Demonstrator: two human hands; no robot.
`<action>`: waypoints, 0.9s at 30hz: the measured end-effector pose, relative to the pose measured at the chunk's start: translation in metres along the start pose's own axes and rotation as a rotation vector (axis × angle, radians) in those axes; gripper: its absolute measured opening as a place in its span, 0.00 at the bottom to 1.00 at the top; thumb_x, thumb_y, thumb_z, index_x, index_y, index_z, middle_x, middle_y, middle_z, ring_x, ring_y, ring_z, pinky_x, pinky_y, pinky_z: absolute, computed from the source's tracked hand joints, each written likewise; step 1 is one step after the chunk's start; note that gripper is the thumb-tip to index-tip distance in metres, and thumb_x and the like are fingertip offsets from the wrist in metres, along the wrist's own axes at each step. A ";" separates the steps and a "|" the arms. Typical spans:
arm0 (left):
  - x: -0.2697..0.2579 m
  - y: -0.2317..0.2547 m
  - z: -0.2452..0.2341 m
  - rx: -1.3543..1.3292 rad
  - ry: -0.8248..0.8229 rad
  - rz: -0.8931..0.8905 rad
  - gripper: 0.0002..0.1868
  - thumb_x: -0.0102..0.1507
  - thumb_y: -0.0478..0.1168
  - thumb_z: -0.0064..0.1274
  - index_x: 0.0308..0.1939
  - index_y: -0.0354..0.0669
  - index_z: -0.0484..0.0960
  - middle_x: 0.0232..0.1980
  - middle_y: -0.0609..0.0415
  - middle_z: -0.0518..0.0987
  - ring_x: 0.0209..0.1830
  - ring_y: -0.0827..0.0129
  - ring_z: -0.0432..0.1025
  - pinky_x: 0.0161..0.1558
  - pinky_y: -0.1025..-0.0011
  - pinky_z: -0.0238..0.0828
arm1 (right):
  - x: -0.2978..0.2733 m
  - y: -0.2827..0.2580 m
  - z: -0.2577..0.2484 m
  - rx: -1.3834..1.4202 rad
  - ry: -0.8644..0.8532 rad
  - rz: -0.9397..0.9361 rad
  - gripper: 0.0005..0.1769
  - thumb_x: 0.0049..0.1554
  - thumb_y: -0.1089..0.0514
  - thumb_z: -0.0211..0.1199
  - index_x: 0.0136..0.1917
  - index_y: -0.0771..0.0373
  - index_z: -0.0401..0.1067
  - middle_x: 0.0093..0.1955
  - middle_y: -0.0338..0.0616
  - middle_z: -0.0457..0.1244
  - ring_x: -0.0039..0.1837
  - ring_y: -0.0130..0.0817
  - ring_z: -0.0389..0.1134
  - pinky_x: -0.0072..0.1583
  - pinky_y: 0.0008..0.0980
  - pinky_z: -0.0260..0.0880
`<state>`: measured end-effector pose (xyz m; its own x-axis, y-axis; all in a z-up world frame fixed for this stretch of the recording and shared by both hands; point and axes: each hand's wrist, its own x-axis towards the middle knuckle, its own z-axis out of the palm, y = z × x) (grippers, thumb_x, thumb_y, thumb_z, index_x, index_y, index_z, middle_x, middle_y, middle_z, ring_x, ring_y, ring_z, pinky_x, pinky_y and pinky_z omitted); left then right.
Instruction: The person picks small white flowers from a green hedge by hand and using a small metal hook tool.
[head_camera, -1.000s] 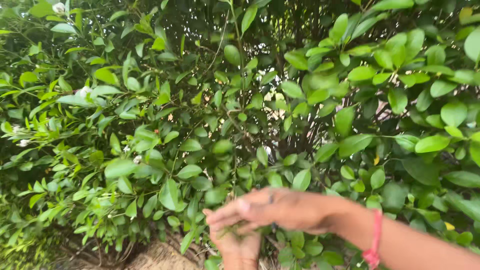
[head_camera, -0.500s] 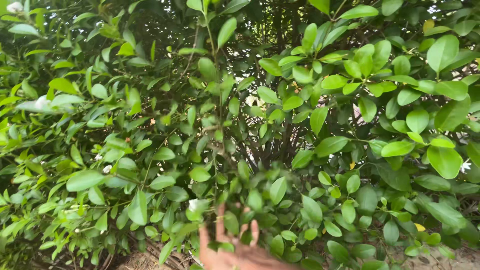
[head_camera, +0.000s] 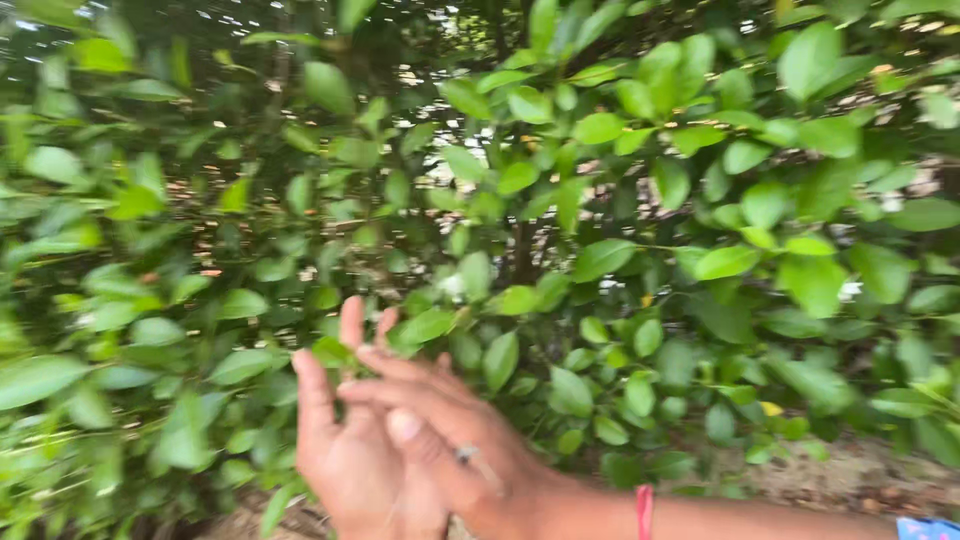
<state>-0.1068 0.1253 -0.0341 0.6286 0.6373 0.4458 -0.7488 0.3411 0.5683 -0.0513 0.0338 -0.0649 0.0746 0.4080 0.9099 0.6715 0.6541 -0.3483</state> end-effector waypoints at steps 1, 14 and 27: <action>0.000 -0.005 0.000 0.067 0.042 0.046 0.36 0.66 0.64 0.32 0.71 0.51 0.69 0.65 0.54 0.73 0.58 0.58 0.70 0.59 0.52 0.67 | -0.004 0.002 -0.005 -0.027 -0.056 0.011 0.31 0.71 0.42 0.36 0.73 0.63 0.64 0.78 0.59 0.54 0.82 0.53 0.50 0.79 0.49 0.39; 0.021 -0.096 -0.010 0.676 -0.127 -0.210 0.46 0.64 0.51 0.54 0.84 0.58 0.51 0.82 0.54 0.55 0.72 0.55 0.58 0.59 0.51 0.63 | -0.068 0.087 -0.123 -0.968 -0.402 -0.121 0.31 0.67 0.47 0.47 0.78 0.61 0.53 0.68 0.63 0.63 0.74 0.59 0.58 0.74 0.69 0.33; 0.070 0.022 0.013 1.970 -0.250 0.513 0.39 0.61 0.57 0.65 0.73 0.47 0.72 0.62 0.35 0.77 0.59 0.41 0.71 0.54 0.52 0.68 | -0.018 0.063 -0.126 -0.259 -0.381 0.272 0.33 0.68 0.36 0.38 0.76 0.55 0.61 0.56 0.49 0.73 0.62 0.44 0.75 0.62 0.45 0.75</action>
<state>-0.0768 0.1679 0.0186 0.6161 0.2650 0.7417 0.2524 -0.9585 0.1328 0.0824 -0.0128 -0.0753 0.0311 0.7747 0.6316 0.8288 0.3333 -0.4495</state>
